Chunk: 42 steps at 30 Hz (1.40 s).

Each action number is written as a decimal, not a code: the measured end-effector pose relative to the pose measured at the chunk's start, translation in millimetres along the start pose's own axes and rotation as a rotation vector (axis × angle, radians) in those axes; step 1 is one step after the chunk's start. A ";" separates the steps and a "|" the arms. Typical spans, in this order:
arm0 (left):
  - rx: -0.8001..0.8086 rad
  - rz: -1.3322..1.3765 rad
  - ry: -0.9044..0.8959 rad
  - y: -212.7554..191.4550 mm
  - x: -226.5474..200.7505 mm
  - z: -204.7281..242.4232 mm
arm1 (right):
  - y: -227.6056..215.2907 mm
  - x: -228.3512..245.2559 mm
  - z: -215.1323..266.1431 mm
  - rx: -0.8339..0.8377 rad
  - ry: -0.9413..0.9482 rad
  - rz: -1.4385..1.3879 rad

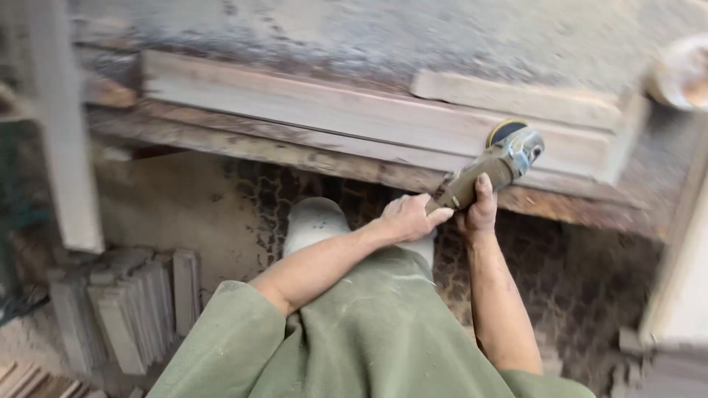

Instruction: The recorder is applying filler to wooden boards and then sanding them smooth using a handheld power sander at a workbench.

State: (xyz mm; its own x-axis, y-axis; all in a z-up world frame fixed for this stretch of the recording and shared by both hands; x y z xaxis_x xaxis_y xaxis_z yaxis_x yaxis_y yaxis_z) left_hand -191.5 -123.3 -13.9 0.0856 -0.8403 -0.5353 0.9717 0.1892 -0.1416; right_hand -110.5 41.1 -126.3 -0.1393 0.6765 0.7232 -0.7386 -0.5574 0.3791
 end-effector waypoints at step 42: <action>-0.747 0.931 -0.150 -206.8 455.4 229.6 | 583.2 -302.2 121.4 0.756 0.207 0.520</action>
State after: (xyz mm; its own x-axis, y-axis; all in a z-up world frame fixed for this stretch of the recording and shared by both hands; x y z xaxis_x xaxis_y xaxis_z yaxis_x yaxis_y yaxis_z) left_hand -302.9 -661.7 -37.2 0.7597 -0.2660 -0.5934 0.1603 0.9610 -0.2256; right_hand -419.0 -546.8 -53.6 -0.4996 0.2859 0.8177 0.0640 -0.9292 0.3640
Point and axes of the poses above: each hand's wrist, its own z-axis away from the middle knuckle, its own y-axis out of the palm, x = y × z, the point moved 8 cm from there along -z, towards the middle knuckle, and after that the axes turned 2 degrees about x, right-handed, at the moved point
